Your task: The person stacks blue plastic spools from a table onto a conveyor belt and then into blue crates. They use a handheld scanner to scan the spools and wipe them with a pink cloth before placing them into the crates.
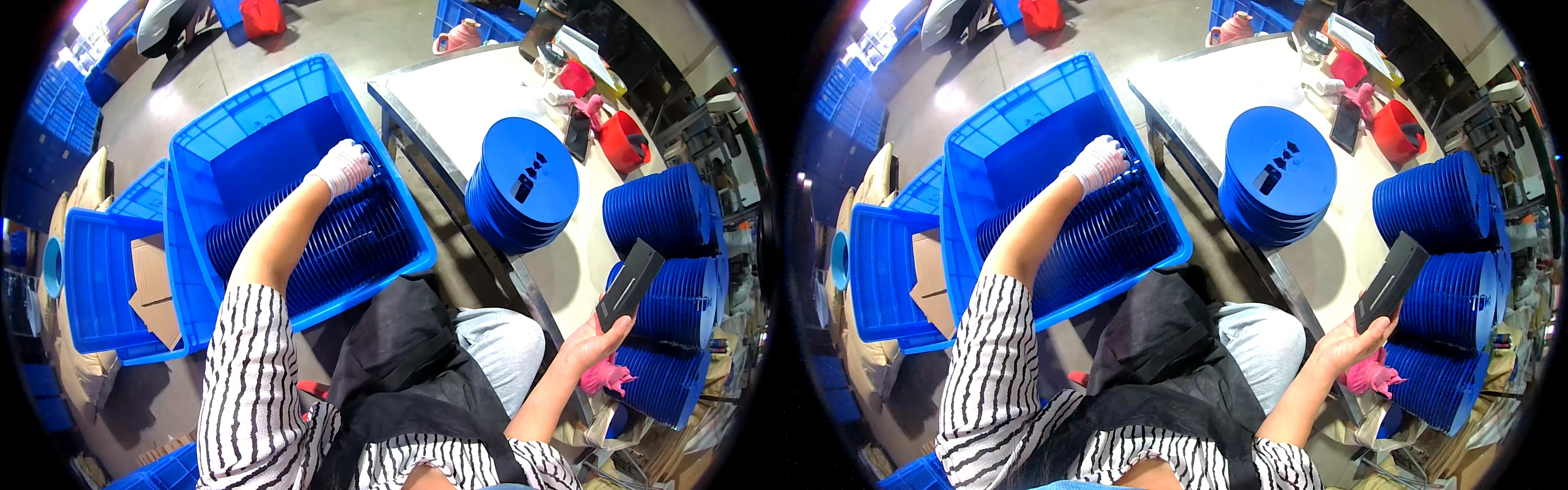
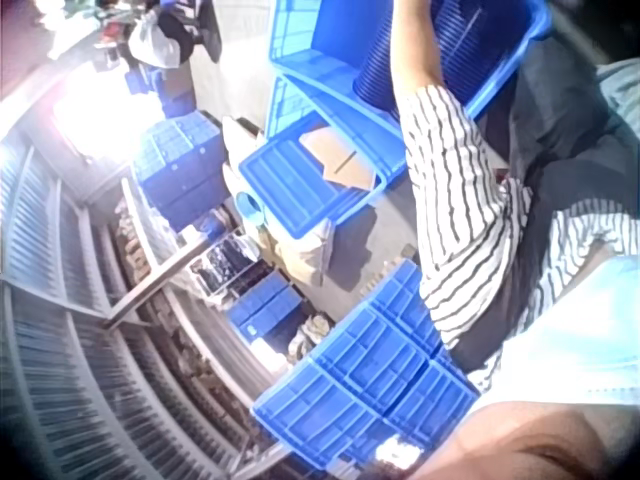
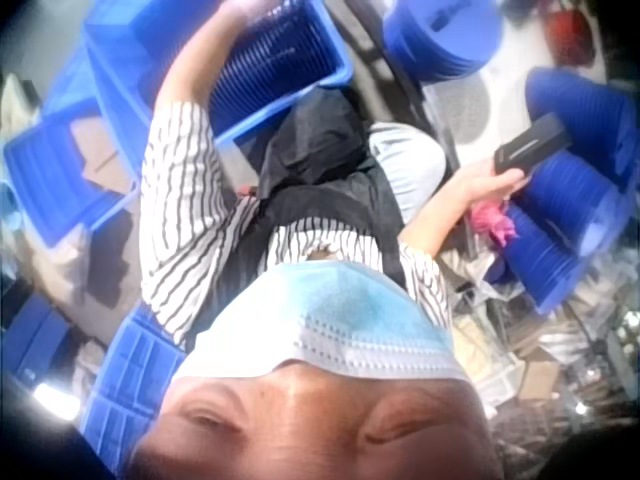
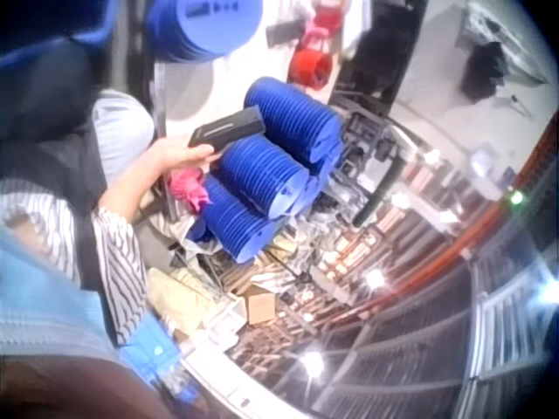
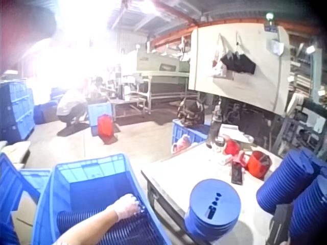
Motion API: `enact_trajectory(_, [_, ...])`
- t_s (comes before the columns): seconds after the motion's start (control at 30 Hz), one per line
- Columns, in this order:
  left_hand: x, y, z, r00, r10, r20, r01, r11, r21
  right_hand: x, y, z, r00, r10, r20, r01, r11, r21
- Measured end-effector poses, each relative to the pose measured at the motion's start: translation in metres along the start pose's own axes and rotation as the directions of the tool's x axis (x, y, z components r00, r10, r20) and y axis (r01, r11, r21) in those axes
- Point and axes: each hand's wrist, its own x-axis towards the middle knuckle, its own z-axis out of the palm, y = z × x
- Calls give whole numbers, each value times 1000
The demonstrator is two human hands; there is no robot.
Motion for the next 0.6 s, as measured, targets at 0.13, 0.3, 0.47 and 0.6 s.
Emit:
enact_trajectory(0.13, [0, -3, -7, 999, 41, 15, -41, 999, -17, 1, -4, -3, 1000, -4, -7, 4, 1000, 18])
enact_trajectory(0.3, [-2, 4, -19, 994, -68, 83, 83, 978, -189, -4, -14, 1, 1000, 3, -20, -2, 1000, 26])
enact_trajectory(0.47, [-2, 19, -13, 1000, 15, 12, -15, 1000, -14, -9, -26, 6, 1000, -21, -13, 21, 999, 33])
enact_trajectory(0.6, [-7, 24, -19, 987, 124, -105, -116, 990, 82, -8, -37, 3, 999, -44, 21, 44, 999, 26])
